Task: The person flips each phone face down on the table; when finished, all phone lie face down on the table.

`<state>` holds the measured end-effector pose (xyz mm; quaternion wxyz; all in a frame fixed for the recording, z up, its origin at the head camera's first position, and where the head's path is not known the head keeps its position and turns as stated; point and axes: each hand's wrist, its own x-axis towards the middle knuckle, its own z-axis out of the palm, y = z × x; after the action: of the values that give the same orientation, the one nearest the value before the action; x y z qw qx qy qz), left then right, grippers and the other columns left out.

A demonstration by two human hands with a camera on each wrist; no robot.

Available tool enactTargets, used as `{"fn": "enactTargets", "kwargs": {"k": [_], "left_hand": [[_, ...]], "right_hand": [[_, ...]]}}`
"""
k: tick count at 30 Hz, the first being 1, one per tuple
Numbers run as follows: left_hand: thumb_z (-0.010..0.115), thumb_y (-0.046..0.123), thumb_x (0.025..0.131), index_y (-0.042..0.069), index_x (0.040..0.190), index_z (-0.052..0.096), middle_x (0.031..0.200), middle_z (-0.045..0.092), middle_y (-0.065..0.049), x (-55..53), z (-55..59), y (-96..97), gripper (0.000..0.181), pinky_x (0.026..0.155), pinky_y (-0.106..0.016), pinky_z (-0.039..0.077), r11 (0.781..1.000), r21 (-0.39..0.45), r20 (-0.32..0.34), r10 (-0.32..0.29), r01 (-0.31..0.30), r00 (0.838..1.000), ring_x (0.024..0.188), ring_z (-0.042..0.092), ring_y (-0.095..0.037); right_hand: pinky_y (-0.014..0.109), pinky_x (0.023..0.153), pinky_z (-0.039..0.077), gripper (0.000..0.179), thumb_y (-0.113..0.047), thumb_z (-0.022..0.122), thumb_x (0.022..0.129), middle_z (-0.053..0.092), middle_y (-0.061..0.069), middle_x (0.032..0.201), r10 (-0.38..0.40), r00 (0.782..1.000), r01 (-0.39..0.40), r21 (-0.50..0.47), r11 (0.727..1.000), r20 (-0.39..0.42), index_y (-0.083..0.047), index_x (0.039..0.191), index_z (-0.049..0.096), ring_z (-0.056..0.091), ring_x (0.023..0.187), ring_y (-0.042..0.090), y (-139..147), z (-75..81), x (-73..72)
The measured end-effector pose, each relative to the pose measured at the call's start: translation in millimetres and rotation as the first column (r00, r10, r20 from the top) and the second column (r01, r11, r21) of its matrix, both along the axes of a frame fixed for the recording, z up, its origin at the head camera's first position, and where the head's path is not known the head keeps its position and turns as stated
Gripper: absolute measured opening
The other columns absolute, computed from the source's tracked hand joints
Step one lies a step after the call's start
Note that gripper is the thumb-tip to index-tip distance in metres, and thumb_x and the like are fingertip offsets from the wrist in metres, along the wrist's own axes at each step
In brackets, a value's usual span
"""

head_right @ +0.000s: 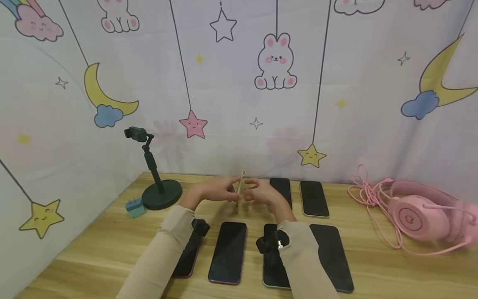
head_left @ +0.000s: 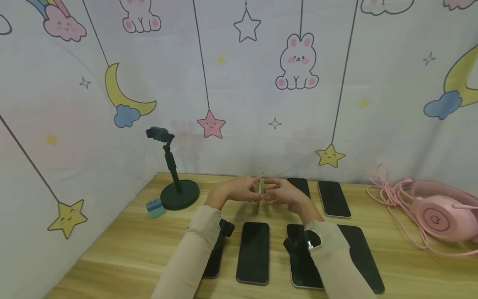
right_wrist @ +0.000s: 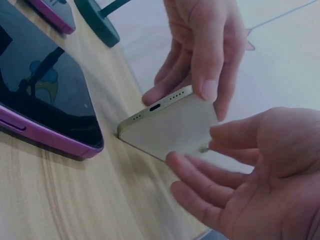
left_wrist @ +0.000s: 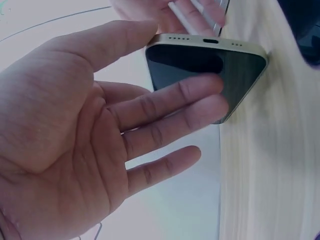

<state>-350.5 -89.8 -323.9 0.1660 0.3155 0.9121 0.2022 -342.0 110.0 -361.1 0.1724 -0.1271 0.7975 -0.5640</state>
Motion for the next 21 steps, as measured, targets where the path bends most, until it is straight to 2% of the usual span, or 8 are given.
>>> {"fn": "enactTargets", "kwargs": {"k": [3, 7, 10, 12, 15, 17, 21], "left_hand": [[0.06, 0.026, 0.101, -0.001, 0.158, 0.017, 0.107, 0.074, -0.011, 0.6, 1.8, -1.9, 0.076, 0.091, -0.04, 0.052, 1.0, 0.016, 0.028, -0.001, 0.0, 1.0, 0.095, 0.072, -0.026], [0.06, 0.024, 0.1, -0.003, 0.157, 0.017, 0.103, 0.075, -0.011, 0.0, 2.5, -4.8, 0.076, 0.088, -0.036, 0.053, 1.0, 0.02, 0.025, 0.0, -0.001, 1.0, 0.092, 0.072, -0.025], [0.06, 0.023, 0.099, -0.005, 0.156, 0.022, 0.097, 0.075, -0.013, -1.2, 3.7, -7.0, 0.073, 0.08, -0.031, 0.052, 1.0, 0.026, 0.023, -0.002, 0.002, 1.0, 0.089, 0.072, -0.027], [0.061, 0.02, 0.099, -0.005, 0.15, 0.036, 0.093, 0.075, -0.013, -1.8, 5.2, -7.9, 0.063, 0.073, -0.028, 0.049, 1.0, 0.027, 0.021, -0.006, 0.005, 1.0, 0.088, 0.072, -0.03], [0.061, 0.016, 0.097, -0.004, 0.133, 0.052, 0.086, 0.073, -0.011, -2.1, 7.6, -9.2, 0.042, 0.064, -0.026, 0.043, 1.0, 0.02, 0.021, -0.005, 0.005, 1.0, 0.087, 0.07, -0.033], [0.06, 0.013, 0.096, -0.003, 0.122, 0.056, 0.084, 0.072, -0.011, -2.8, 7.9, -10.0, 0.031, 0.061, -0.026, 0.041, 1.0, 0.016, 0.025, -0.006, 0.006, 1.0, 0.086, 0.07, -0.035], [0.06, 0.011, 0.095, -0.002, 0.119, 0.056, 0.083, 0.072, -0.01, -3.9, 7.0, -12.1, 0.028, 0.062, -0.025, 0.042, 1.0, 0.014, 0.038, 0.004, -0.005, 0.999, 0.083, 0.071, -0.032]], "right_hand": [[0.053, 0.103, 0.044, 0.053, -0.007, 0.049, 0.104, 0.047, 0.03, 0.144, 0.023, 0.999, -0.024, 0.014, 1.0, 0.037, 0.0, 0.154, 0.033, 0.06, 0.118, 0.038, -1.1, -2.8, 1.4], [0.051, 0.101, 0.046, 0.053, -0.009, 0.047, 0.105, 0.035, 0.031, 0.152, 0.057, 0.996, -0.058, 0.023, 0.998, 0.067, 0.0, 0.155, 0.03, 0.06, 0.119, 0.039, -0.6, -2.7, 1.5], [0.05, 0.101, 0.046, 0.052, -0.009, 0.046, 0.106, 0.031, 0.031, 0.154, 0.072, 0.994, -0.076, 0.038, 0.996, 0.08, -0.001, 0.155, 0.03, 0.059, 0.12, 0.038, 0.0, -1.5, 0.6], [0.05, 0.101, 0.046, 0.052, -0.009, 0.046, 0.106, 0.032, 0.031, 0.154, 0.079, 0.993, -0.083, 0.049, 0.995, 0.082, 0.0, 0.155, 0.03, 0.059, 0.121, 0.038, -0.3, -1.0, 0.1], [0.05, 0.101, 0.046, 0.052, -0.008, 0.046, 0.105, 0.033, 0.031, 0.154, 0.09, 0.993, -0.094, 0.051, 0.994, 0.082, 0.0, 0.154, 0.032, 0.058, 0.122, 0.039, -1.8, -1.2, 0.4], [0.05, 0.101, 0.046, 0.051, -0.007, 0.047, 0.105, 0.033, 0.032, 0.153, 0.1, 0.992, -0.104, 0.051, 0.993, 0.078, 0.001, 0.153, 0.033, 0.057, 0.124, 0.039, -3.0, -1.7, 1.0], [0.049, 0.1, 0.047, 0.05, -0.006, 0.047, 0.104, 0.034, 0.031, 0.153, 0.106, 0.991, -0.111, 0.053, 0.992, 0.082, 0.001, 0.152, 0.035, 0.057, 0.124, 0.039, -3.5, -1.2, 1.7]]}}
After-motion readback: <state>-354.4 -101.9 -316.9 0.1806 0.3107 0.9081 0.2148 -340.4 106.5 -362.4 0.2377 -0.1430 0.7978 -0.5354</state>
